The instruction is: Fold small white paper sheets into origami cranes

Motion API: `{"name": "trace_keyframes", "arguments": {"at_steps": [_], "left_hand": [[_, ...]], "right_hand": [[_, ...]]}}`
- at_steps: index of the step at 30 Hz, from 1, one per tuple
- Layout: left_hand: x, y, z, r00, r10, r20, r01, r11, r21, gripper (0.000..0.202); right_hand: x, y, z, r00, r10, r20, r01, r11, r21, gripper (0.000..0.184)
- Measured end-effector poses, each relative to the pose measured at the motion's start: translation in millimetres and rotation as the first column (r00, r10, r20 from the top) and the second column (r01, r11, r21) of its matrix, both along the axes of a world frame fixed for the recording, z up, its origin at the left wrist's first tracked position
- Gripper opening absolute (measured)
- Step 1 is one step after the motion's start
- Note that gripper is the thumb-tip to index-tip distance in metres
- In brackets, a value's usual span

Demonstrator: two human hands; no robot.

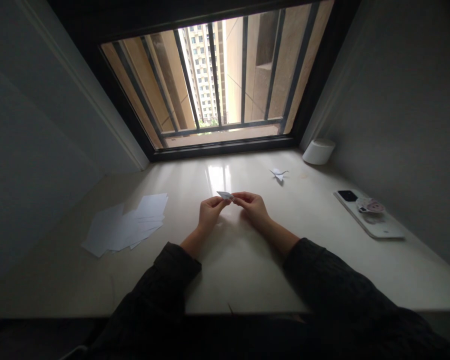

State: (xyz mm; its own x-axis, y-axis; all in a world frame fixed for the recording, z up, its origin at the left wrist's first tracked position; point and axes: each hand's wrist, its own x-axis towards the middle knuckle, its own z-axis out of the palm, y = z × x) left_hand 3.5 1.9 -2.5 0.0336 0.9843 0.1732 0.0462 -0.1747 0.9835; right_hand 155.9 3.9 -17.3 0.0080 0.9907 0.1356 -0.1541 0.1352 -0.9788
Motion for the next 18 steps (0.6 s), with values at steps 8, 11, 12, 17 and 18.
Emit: {"name": "trace_keyframes", "arguments": {"at_steps": [8,11,12,17,18], "left_hand": [[0.9,-5.0,-0.7,0.985,0.074,-0.159,-0.056,0.992,0.110,0.026],[-0.9,-7.1,1.6,0.945,0.134,-0.299,-0.080,0.979,0.186,0.024],[-1.2,-7.8,2.4,0.932,0.151,-0.331,-0.085,0.975,0.205,0.024],[1.4,-11.5,4.2,0.927,0.169,-0.334,-0.091,0.967,0.239,0.023],[2.6,-12.6,4.5,0.935,0.165,-0.314,-0.091,0.967,0.238,0.023]], "right_hand": [[2.9,-1.4,2.2,0.948,-0.173,0.266,0.101,0.960,0.262,0.026],[4.9,-3.9,6.8,0.909,-0.237,0.342,0.102,0.924,0.369,0.021],[5.2,-4.5,7.7,0.902,-0.245,0.357,0.097,0.918,0.384,0.020],[1.7,-4.7,6.0,0.938,-0.192,0.289,0.109,0.953,0.281,0.022],[0.4,-4.1,5.0,0.957,-0.167,0.237,0.112,0.967,0.230,0.024]]}}
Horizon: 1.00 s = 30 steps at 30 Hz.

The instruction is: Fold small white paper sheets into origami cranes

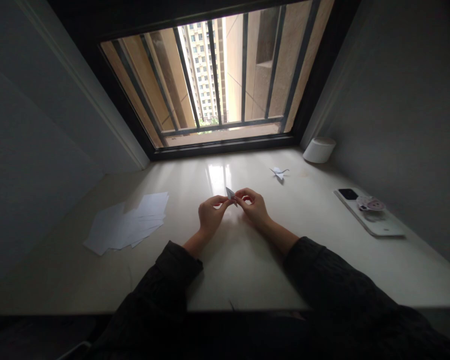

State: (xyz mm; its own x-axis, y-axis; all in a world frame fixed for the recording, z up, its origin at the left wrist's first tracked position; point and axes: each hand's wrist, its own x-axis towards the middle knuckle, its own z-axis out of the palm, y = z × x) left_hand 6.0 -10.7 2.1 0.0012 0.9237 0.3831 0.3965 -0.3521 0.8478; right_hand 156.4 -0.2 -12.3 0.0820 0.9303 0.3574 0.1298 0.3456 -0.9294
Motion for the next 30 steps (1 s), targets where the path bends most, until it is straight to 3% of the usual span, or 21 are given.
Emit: {"name": "trace_keyframes", "arguments": {"at_steps": [6,18,21,30], "left_hand": [[4.1,-7.5,7.1,0.995,0.030,0.099,-0.042,0.993,0.111,0.020],[-4.5,-6.3,7.1,0.994,0.027,-0.101,0.003,0.960,0.280,0.013],[-3.4,-7.8,10.5,0.995,0.009,-0.101,0.018,0.966,0.259,0.010],[1.4,-6.3,8.5,0.993,-0.047,0.106,0.043,0.998,0.041,0.018]], "right_hand": [[-5.3,2.9,-3.7,0.929,0.102,-0.355,-0.161,0.977,-0.141,0.034],[-7.7,0.6,-2.8,0.870,0.197,-0.452,-0.301,0.939,-0.169,0.033],[-6.8,-0.5,0.0,0.894,0.196,-0.403,-0.284,0.944,-0.171,0.033],[-4.1,-0.5,0.8,0.937,0.184,-0.298,-0.242,0.955,-0.172,0.032]]}}
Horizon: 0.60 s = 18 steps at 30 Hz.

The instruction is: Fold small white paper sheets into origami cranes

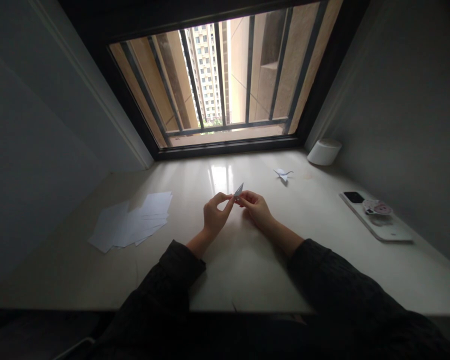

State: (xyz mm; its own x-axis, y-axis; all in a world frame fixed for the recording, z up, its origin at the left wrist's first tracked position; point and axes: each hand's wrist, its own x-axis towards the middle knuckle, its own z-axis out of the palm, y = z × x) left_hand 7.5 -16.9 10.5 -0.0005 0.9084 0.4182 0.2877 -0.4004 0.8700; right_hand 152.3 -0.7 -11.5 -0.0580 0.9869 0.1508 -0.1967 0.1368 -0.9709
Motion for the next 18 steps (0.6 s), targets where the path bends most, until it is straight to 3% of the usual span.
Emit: {"name": "trace_keyframes", "arguments": {"at_steps": [10,14,18], "left_hand": [[1.4,4.6,-4.2,0.992,0.015,0.125,-0.009,0.999,-0.044,0.027],[0.3,8.5,-9.2,0.991,-0.006,0.137,0.022,0.993,-0.118,0.039],[-2.0,12.2,-13.9,0.997,-0.011,0.077,0.025,0.983,-0.182,0.030]], "right_hand": [[-0.2,4.7,-10.7,0.998,-0.040,0.045,0.039,0.999,0.024,0.031],[1.6,4.5,-10.7,0.976,-0.110,0.190,0.101,0.993,0.057,0.034],[4.1,2.5,-8.1,0.945,-0.157,0.287,0.134,0.986,0.097,0.033]]}}
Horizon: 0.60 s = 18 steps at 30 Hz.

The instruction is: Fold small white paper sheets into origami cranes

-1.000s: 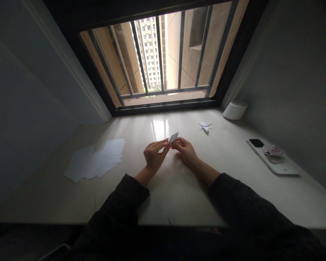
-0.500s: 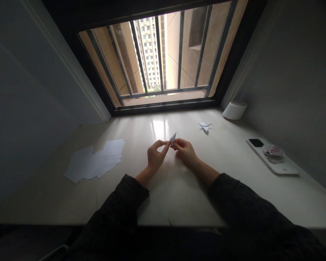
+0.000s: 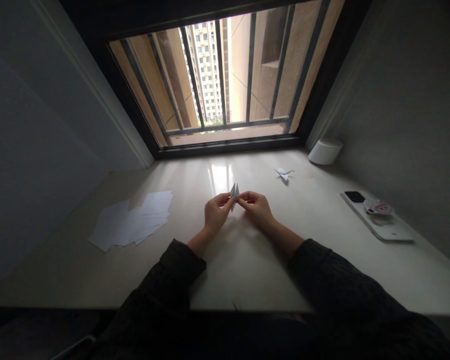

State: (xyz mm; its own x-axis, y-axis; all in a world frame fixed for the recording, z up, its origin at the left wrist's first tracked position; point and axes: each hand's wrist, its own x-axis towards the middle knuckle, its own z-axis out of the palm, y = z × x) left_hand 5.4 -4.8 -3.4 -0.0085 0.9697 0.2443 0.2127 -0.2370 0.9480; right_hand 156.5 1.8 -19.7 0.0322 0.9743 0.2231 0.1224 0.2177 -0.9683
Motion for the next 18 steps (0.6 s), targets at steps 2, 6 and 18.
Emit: {"name": "trace_keyframes", "arguments": {"at_steps": [2,6,18], "left_hand": [[-1.5,0.6,-0.9,1.000,0.003,-0.020,-0.003,1.000,-0.010,0.027],[-3.5,-0.2,-0.7,1.000,0.005,-0.023,-0.005,1.000,-0.022,0.025],[-1.3,4.4,-0.3,0.989,-0.044,0.141,0.054,0.996,-0.069,0.029]], "right_hand": [[1.1,-1.4,1.6,1.000,-0.012,0.027,0.011,1.000,0.018,0.029],[2.8,-5.1,6.8,0.994,-0.038,0.101,0.030,0.996,0.081,0.022],[-0.1,-5.7,11.5,0.999,0.015,-0.033,-0.014,1.000,0.014,0.031]]}}
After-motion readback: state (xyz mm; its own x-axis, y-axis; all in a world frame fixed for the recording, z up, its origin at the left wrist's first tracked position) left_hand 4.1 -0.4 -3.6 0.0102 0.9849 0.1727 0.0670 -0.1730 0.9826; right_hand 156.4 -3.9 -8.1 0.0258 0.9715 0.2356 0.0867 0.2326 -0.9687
